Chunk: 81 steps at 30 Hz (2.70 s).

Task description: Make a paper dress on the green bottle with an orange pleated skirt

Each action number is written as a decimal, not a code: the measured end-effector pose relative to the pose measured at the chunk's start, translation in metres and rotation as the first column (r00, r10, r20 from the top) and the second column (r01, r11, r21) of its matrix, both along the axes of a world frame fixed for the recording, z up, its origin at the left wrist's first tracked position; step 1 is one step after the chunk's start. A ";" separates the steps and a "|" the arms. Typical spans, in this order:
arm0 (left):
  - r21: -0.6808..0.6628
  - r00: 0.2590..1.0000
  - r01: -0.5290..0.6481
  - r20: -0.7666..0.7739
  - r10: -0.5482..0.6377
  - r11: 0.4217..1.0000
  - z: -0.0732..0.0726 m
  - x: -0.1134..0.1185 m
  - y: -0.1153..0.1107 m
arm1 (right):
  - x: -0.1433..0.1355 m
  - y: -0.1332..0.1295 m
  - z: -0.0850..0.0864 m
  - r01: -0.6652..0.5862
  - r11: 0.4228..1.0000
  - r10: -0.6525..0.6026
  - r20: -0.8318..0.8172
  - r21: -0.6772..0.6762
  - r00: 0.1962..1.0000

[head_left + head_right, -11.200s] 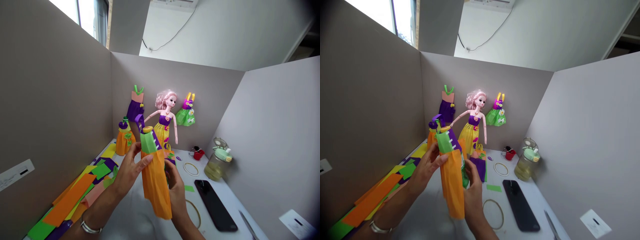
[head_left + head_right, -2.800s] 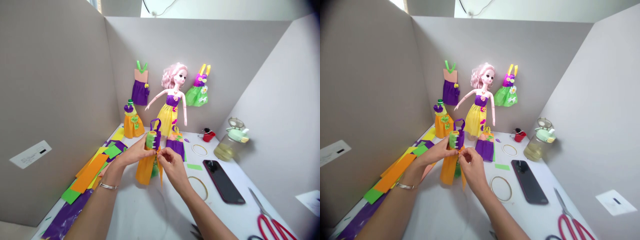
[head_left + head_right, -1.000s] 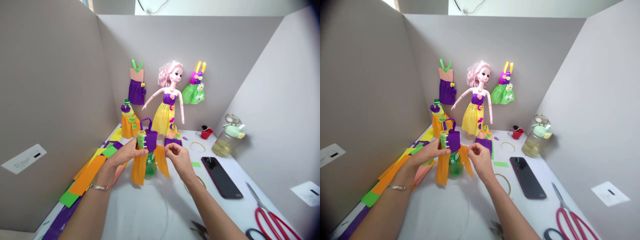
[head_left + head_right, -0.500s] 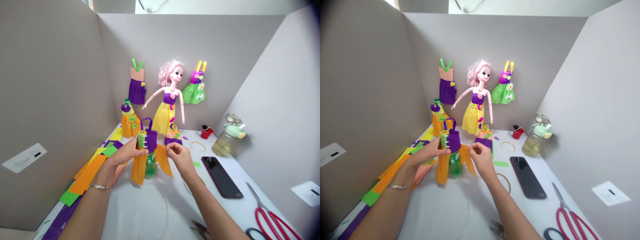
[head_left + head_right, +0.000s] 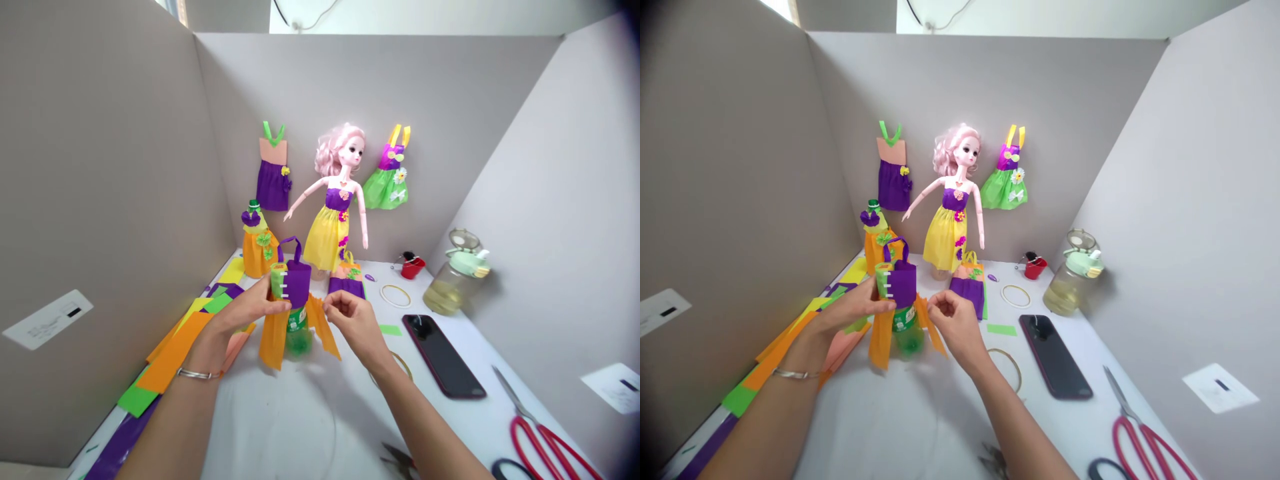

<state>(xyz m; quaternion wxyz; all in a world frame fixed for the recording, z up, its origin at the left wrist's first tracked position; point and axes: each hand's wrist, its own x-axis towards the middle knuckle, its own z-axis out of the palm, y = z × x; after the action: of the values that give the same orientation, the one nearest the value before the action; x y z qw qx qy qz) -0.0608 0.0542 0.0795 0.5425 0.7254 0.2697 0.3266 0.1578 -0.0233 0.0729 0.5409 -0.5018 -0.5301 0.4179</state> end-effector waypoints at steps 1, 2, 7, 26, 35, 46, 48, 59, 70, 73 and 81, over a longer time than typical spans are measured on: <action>-0.009 1.000 0.001 -0.002 -0.001 1.000 -0.001 -0.001 0.000 | -0.001 -0.001 0.001 -0.009 1.000 0.009 -0.004 -0.002 1.000; -0.018 1.000 0.003 -0.001 -0.003 1.000 -0.001 -0.001 0.001 | -0.001 -0.001 0.002 -0.018 1.000 0.018 -0.011 -0.004 1.000; -0.063 0.995 0.073 0.070 -0.068 0.995 0.002 -0.002 -0.002 | -0.006 -0.004 0.008 -0.065 0.997 0.063 -0.072 -0.027 0.995; -0.121 0.988 0.058 0.152 -0.039 0.991 -0.001 0.004 -0.001 | -0.011 -0.011 0.015 -0.133 0.991 0.129 -0.142 -0.019 0.981; -0.098 0.986 0.002 0.169 0.015 0.995 -0.004 0.017 -0.004 | -0.010 -0.010 0.012 -0.052 0.999 0.052 -0.132 -0.002 0.990; -0.043 0.982 -0.083 0.169 0.089 0.996 -0.014 0.027 -0.001 | -0.013 -0.009 0.009 0.047 0.999 -0.048 -0.189 -0.006 0.981; -0.046 0.978 -0.077 0.192 0.084 0.996 -0.015 0.030 0.000 | -0.013 -0.008 0.009 0.054 0.999 -0.053 -0.198 -0.002 0.979; -0.047 0.972 -0.133 0.189 0.139 0.990 -0.015 0.043 -0.010 | -0.015 -0.007 0.003 0.022 1.000 -0.020 -0.268 0.007 0.963; 0.020 0.935 -0.293 0.214 0.282 0.956 -0.034 0.055 -0.040 | -0.020 -0.009 -0.002 0.024 1.000 -0.019 -0.306 0.012 0.952; 0.027 0.919 -0.311 0.262 0.293 0.950 -0.029 0.057 -0.052 | -0.021 -0.009 -0.004 0.020 1.000 -0.016 -0.310 0.010 0.951; -0.033 0.900 -0.328 0.294 0.322 0.944 -0.024 0.061 -0.056 | -0.025 -0.012 0.000 0.030 1.000 -0.030 -0.296 -0.006 0.955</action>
<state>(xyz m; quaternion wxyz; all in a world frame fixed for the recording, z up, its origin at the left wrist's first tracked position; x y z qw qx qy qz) 0.0001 -0.0016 0.0558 0.5082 0.6180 0.2999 0.5195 0.1323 -0.0357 0.0734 0.6200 -0.4422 -0.4352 0.4803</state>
